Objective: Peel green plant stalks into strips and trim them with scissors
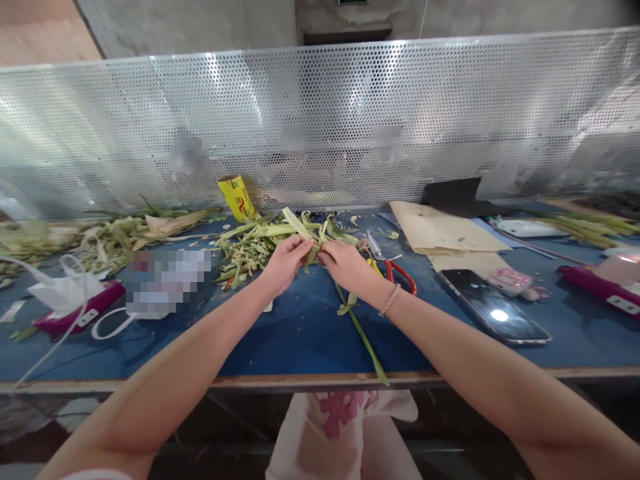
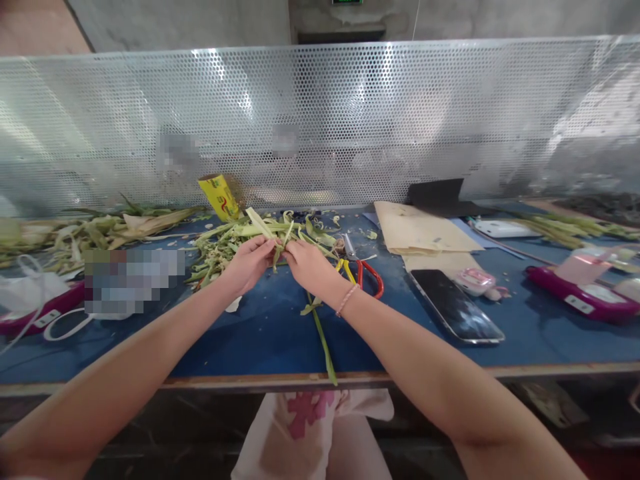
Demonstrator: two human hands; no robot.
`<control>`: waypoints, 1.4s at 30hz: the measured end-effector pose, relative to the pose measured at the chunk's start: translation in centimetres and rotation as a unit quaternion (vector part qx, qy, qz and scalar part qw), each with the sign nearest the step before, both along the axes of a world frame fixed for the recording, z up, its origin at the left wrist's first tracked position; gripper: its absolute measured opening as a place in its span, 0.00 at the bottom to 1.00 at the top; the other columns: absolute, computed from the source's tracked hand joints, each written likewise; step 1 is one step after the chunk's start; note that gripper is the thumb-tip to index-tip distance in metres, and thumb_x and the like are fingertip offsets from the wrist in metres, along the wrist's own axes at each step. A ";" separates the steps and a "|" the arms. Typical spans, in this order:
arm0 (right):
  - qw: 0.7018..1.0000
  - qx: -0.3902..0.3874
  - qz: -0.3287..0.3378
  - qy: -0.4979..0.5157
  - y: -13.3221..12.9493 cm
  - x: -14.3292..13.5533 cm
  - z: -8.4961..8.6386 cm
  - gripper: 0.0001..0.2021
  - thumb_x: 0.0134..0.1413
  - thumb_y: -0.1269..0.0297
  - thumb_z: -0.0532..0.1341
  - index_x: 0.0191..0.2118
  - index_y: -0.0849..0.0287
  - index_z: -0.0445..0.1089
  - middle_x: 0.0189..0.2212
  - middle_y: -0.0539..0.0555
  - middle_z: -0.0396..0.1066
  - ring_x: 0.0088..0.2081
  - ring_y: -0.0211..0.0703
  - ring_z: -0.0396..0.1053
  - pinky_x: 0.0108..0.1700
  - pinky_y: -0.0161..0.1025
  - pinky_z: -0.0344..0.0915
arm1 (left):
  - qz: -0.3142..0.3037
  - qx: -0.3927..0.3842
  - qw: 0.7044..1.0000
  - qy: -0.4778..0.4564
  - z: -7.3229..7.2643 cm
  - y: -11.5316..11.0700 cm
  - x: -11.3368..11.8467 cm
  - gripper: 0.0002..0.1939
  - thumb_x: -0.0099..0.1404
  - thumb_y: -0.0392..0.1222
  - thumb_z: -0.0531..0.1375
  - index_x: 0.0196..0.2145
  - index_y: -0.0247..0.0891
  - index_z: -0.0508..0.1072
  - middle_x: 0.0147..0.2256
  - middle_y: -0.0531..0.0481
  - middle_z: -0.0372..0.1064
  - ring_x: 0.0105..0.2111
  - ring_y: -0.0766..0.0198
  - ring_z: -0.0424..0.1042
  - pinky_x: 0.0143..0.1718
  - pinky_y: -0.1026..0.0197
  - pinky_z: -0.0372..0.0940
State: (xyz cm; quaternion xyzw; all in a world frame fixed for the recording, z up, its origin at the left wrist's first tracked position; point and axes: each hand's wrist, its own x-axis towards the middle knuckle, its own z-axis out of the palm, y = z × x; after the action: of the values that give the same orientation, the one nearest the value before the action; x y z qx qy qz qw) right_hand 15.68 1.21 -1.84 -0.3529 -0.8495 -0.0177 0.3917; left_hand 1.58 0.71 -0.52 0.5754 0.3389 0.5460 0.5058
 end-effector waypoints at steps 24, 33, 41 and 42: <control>0.999 -0.035 -0.009 0.018 -1.0 -0.7 0.5 0.07 0.53 0.72 0.47 0.27 0.58 0.57 0.20 0.48 0.57 0.23 0.37 0.56 0.27 0.34 0.52 | 0.236 0.095 0.935 0.249 1.0 -0.6 0.1 0.10 0.55 0.36 0.54 0.18 0.38 0.58 0.19 0.53 0.61 0.23 0.65 0.61 0.28 0.62 0.52; 0.999 -0.027 0.018 0.005 -0.2 0.6 0.6 0.08 0.54 0.71 0.46 0.28 0.59 0.58 0.20 0.48 0.56 0.24 0.35 0.56 0.28 0.32 0.51 | 0.192 0.187 0.900 0.343 1.9 -0.2 -0.6 0.14 0.53 0.34 0.55 0.13 0.37 0.60 0.17 0.52 0.55 0.22 0.66 0.58 0.30 0.62 0.53; 0.999 -0.027 -0.020 -0.043 -0.8 -0.1 0.2 0.07 0.55 0.71 0.45 0.30 0.60 0.57 0.20 0.49 0.57 0.22 0.37 0.55 0.26 0.34 0.49 | 0.082 0.005 0.993 0.082 -0.2 0.2 0.0 0.11 0.55 0.46 0.55 0.22 0.36 0.63 0.18 0.54 0.61 0.20 0.68 0.63 0.26 0.62 0.60; 0.998 -0.029 -0.020 -0.047 -0.8 -0.2 0.2 0.07 0.55 0.71 0.45 0.30 0.60 0.56 0.19 0.49 0.57 0.21 0.37 0.55 0.25 0.35 0.48 | 0.083 0.006 0.993 0.078 -0.4 0.3 0.1 0.11 0.55 0.46 0.55 0.22 0.36 0.63 0.19 0.54 0.62 0.21 0.68 0.63 0.27 0.62 0.61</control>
State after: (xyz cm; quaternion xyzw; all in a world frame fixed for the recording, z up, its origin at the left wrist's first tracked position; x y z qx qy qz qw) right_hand 15.52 0.36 -1.68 -0.3798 -0.8600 -0.0177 0.3403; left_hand 1.64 1.02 -0.90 0.5892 0.4205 0.5415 0.4275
